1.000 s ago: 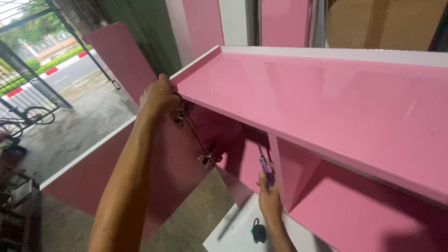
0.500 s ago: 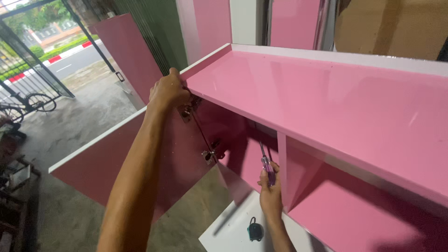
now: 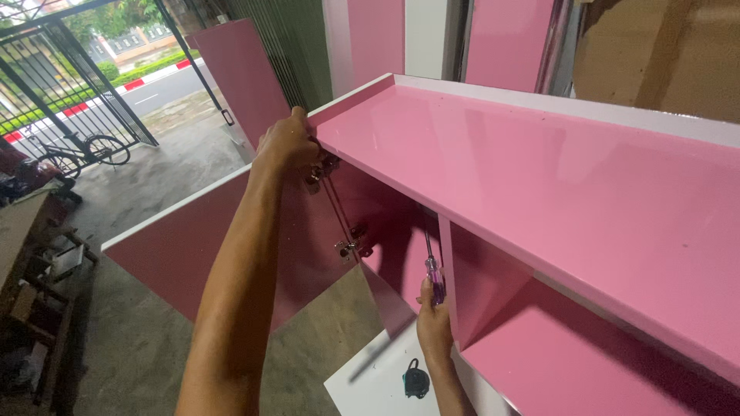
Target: The person repairs a pink cabinet by tightening a screw on a door hinge using a screwdriver and applying liquid from a small bottle to the hinge mechanism.
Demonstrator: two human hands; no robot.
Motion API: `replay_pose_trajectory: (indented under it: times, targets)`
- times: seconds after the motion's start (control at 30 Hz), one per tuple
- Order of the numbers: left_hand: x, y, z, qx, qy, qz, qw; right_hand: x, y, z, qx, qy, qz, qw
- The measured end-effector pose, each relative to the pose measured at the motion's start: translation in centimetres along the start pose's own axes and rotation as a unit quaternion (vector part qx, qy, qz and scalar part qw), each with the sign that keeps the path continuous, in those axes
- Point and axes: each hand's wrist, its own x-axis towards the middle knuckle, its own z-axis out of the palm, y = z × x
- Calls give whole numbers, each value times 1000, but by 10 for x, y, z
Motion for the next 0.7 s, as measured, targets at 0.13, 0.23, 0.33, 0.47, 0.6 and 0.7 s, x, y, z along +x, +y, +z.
replay_pose_trajectory:
  times: [0.13,0.23,0.33,0.47,0.6,0.7]
  targets:
    - [-14,9,-9,-19,-15,-11,1000,-20,-47,-12,-71,-39,155,985]
    - [-3,0,-2,13,-10,5,1000,-22,-50,-13,-100,-64,187,975]
    - [-5,1,-4,3,-17,4,1000,-15,-32,-7,-40,-25,49,998]
    - [-12,6,-7,-4,-12,-5,1000,-16,-27,-5,-23,6,14,1000]
    - [-8,3,-7,-6,-15,-2,1000,-15,-28,-7,-71,-21,117,990]
    - [-11,4,-6,-17,-10,-5,1000,-17,-33,-9,-81,-20,77,993]
